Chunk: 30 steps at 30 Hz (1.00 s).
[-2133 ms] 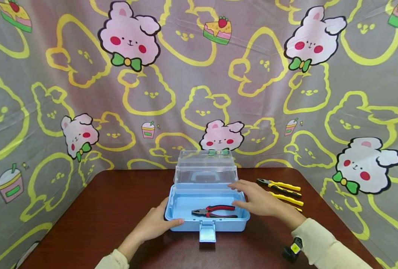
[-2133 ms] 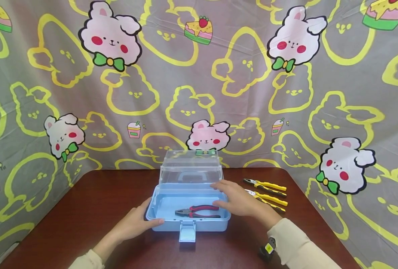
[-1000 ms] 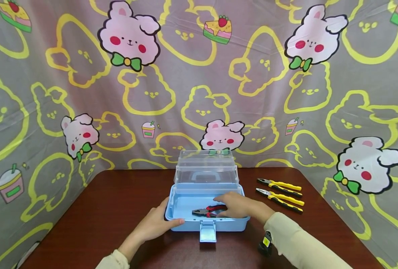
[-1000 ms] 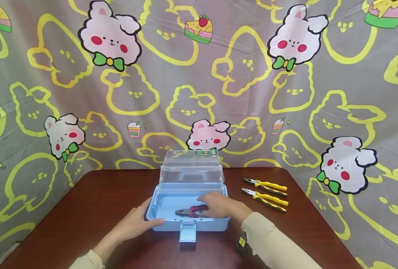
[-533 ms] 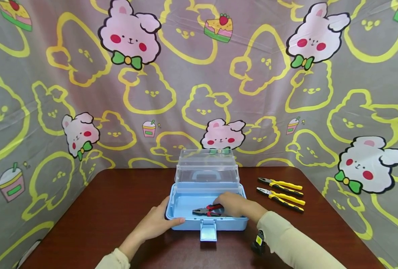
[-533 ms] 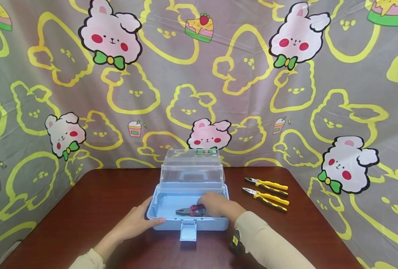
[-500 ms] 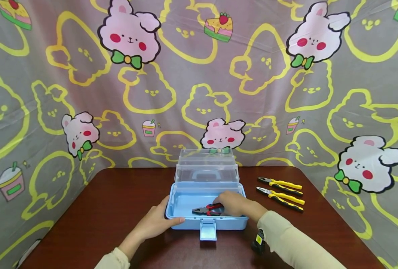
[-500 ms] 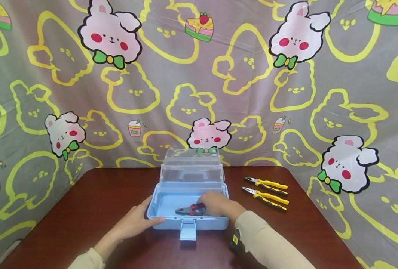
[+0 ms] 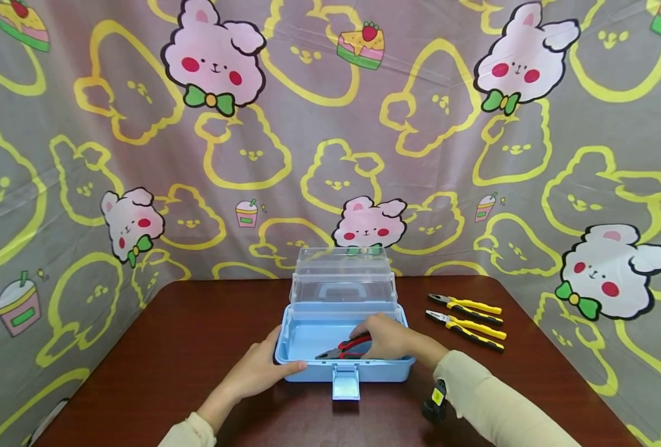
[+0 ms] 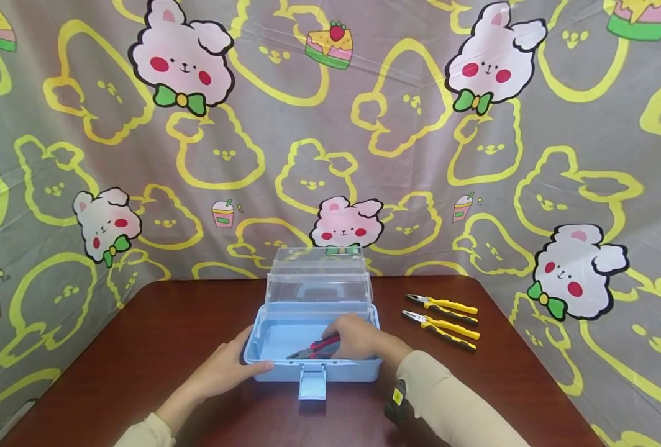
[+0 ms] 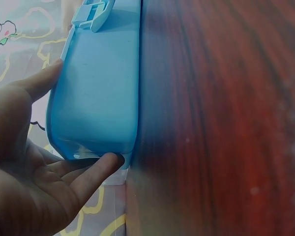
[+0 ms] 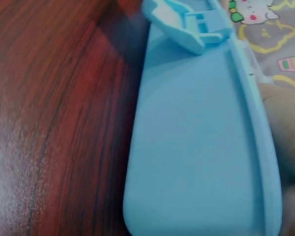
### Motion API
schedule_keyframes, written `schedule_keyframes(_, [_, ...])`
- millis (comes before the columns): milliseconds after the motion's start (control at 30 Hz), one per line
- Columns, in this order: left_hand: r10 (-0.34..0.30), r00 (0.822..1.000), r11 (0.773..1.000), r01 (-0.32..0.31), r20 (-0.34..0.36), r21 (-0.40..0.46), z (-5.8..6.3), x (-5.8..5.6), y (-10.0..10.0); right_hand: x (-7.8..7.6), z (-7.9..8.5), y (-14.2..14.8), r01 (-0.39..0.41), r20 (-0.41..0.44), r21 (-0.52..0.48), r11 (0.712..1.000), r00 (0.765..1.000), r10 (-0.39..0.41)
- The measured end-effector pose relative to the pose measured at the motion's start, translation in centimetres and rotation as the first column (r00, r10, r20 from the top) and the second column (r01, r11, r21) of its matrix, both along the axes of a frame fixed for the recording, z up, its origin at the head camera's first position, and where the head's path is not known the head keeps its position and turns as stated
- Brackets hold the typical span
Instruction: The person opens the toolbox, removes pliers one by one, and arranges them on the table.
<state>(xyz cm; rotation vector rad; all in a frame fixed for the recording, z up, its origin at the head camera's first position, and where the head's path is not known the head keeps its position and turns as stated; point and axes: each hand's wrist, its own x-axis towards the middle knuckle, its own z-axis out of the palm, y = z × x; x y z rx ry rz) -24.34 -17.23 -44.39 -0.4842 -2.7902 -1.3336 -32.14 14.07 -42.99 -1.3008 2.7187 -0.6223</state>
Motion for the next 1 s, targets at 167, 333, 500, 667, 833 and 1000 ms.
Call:
schedule_keyframes(167, [0.019,1.0,1.0,-0.019,0.01,-0.016,0.0,0.0,0.1,0.4,0.7,0.4,0.007,0.088,-0.065,0.998,0.996,-0.001])
schedule_keyframes(333, [0.041,0.999,0.999,-0.04,0.019,-0.028,0.1,0.0,0.1,0.7,1.3,0.7,0.043,0.13,-0.11,0.993,0.991,-0.029])
schedule_keyframes(500, [0.044,0.999,0.999,-0.043,0.022,-0.028,0.1,0.0,0.0,0.8,1.3,0.8,0.051,0.122,-0.122,0.991,0.992,-0.036])
schedule_keyframes(667, [0.031,0.999,0.999,-0.031,0.014,-0.021,0.1,0.0,0.0,1.2,1.8,0.9,0.068,0.135,-0.144,0.987,0.99,-0.049])
schedule_keyframes(833, [0.028,0.999,0.999,-0.027,0.018,-0.016,0.1,0.0,0.0,1.7,2.6,1.2,0.095,0.153,-0.157,0.983,0.986,-0.071])
schedule_keyframes(1000, [0.023,1.0,1.0,-0.022,0.019,-0.014,0.1,0.1,0.0,2.0,3.0,1.7,0.119,0.13,-0.156,0.981,0.987,-0.099])
